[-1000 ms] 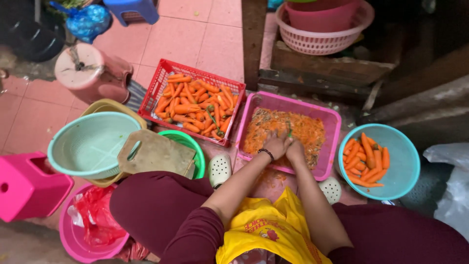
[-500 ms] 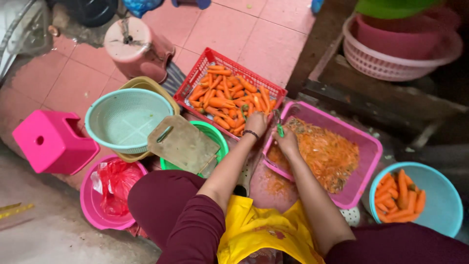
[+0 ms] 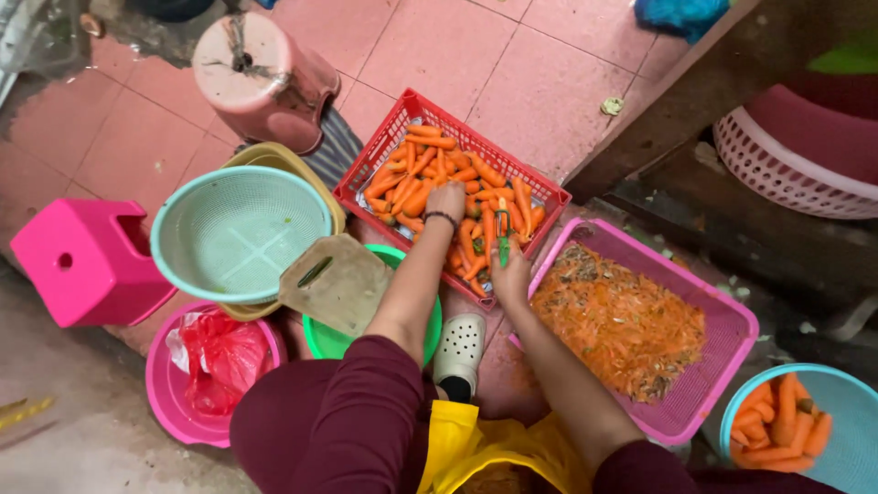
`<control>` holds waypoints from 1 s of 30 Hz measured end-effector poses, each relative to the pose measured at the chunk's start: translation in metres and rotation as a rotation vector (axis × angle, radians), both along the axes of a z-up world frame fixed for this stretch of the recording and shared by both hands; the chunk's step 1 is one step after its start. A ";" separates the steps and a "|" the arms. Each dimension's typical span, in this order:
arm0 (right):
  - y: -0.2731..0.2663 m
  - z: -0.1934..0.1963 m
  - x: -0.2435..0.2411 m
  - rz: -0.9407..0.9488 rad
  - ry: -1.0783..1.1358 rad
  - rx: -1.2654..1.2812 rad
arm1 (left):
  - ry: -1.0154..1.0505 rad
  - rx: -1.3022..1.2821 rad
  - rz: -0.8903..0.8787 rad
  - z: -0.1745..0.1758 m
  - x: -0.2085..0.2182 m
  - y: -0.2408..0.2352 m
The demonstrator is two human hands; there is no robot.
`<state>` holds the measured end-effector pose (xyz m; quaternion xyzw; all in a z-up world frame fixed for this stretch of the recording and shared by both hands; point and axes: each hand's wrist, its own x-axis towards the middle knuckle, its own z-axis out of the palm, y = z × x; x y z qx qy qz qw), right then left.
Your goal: The recorder is peeling carrots with a hand peeler and placing the peeled carrots into a blue bowl while the peels go into a pink tray.
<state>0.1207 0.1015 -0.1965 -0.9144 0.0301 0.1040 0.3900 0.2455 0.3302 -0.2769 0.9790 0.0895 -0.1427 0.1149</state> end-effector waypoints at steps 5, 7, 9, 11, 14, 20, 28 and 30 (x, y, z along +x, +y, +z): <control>-0.003 -0.043 -0.004 0.014 -0.030 -0.046 | 0.167 -0.033 -0.172 -0.038 0.041 -0.029; -0.001 -0.014 -0.007 0.024 -0.025 -0.071 | 0.254 -0.058 -0.144 -0.036 0.044 -0.040; 0.006 0.055 -0.011 -0.045 -0.043 0.152 | 0.227 -0.006 -0.092 -0.008 0.036 -0.052; 0.004 0.050 -0.009 -0.027 -0.064 0.131 | 0.244 0.020 -0.076 -0.016 0.036 -0.060; 0.003 0.061 -0.009 -0.020 -0.097 0.158 | 0.257 0.081 -0.010 -0.018 0.035 -0.067; -0.006 -0.044 -0.005 -0.030 -0.158 0.068 | 0.375 0.148 0.041 -0.024 0.013 -0.068; -0.006 0.068 0.003 -0.157 0.122 0.504 | -0.026 -0.381 0.056 0.087 -0.019 -0.025; -0.005 0.050 0.009 -0.210 0.209 0.665 | -0.007 -0.702 0.261 0.091 -0.025 -0.010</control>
